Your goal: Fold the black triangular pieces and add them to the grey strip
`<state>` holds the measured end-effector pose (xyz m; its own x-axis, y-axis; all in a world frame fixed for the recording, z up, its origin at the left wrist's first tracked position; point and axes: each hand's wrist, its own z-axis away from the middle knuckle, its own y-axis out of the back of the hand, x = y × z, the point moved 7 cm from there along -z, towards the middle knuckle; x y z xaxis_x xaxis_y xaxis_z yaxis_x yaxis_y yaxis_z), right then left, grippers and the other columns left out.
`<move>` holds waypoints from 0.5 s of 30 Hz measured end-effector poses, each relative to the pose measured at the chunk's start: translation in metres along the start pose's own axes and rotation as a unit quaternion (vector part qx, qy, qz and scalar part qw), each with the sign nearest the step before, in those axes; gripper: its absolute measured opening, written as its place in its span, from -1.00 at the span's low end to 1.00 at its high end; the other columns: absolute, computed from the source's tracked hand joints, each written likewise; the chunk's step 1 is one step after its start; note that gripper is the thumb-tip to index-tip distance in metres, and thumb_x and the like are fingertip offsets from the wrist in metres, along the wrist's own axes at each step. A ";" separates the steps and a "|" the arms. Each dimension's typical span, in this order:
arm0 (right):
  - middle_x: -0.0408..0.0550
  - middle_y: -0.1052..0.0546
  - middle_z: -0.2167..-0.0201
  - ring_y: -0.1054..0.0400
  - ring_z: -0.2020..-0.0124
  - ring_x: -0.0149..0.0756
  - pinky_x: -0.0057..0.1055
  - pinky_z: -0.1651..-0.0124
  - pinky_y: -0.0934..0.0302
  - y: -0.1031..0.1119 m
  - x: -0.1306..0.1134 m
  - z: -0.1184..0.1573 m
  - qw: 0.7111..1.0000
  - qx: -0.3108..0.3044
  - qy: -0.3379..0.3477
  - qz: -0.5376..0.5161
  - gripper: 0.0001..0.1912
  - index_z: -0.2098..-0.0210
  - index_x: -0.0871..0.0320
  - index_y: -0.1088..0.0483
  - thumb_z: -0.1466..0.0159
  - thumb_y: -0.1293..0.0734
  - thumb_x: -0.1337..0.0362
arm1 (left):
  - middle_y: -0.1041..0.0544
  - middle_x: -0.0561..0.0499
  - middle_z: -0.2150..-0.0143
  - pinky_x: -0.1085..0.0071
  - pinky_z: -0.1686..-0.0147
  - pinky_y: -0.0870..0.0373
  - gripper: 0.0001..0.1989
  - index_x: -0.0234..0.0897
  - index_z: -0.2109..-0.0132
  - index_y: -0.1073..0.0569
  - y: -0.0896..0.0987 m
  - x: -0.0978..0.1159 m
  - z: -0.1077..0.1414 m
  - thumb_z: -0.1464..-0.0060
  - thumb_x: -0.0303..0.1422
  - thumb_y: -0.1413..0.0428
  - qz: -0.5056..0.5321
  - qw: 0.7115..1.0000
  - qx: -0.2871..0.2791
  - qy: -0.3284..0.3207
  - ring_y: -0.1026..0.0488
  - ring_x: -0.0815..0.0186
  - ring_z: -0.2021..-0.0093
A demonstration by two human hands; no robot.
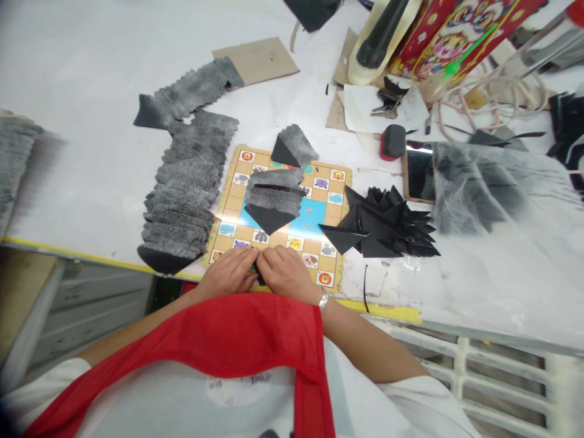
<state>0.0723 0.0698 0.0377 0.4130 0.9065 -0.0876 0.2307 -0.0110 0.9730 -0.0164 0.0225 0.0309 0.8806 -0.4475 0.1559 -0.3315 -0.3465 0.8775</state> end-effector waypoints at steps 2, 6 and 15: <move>0.01 -0.42 0.38 -0.17 0.34 -0.27 -0.34 0.32 -0.03 0.002 0.004 0.006 1.000 0.014 -0.004 -0.016 -0.75 0.16 0.27 -0.41 -0.34 -0.14 0.32 | -0.52 -0.23 0.06 0.26 -0.01 -0.33 -0.52 -0.49 -0.18 -0.21 -0.002 0.001 0.000 -0.17 -0.32 0.03 -0.008 1.000 -0.004 0.006 -0.45 0.14 0.02; 0.04 -0.46 0.29 -0.21 0.28 -0.28 -0.35 0.25 -0.09 0.006 0.012 0.030 0.998 0.041 -0.008 -0.036 -0.73 0.05 0.25 -0.37 -0.34 -0.14 0.37 | -0.50 -0.26 0.03 0.26 -0.01 -0.34 -0.46 -0.50 -0.23 -0.13 -0.001 0.001 0.000 -0.17 -0.30 0.02 -0.007 1.000 -0.006 0.003 -0.44 0.12 0.00; 0.06 -0.45 0.29 -0.23 0.29 -0.27 -0.31 0.23 -0.13 0.008 0.014 0.055 0.998 0.045 -0.021 -0.033 -0.70 0.00 0.25 -0.37 -0.30 -0.19 0.40 | -0.49 -0.22 0.01 0.22 0.02 -0.26 -0.42 -0.31 -0.22 -0.24 -0.004 0.010 -0.005 -0.16 -0.07 0.05 -0.053 0.998 -0.043 -0.009 -0.42 0.07 -0.01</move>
<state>0.1281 0.0595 0.0330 0.4296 0.8884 -0.1617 0.3368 0.0085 0.9415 -0.0042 0.0237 0.0310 0.9026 -0.4273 0.0517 -0.2048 -0.3205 0.9248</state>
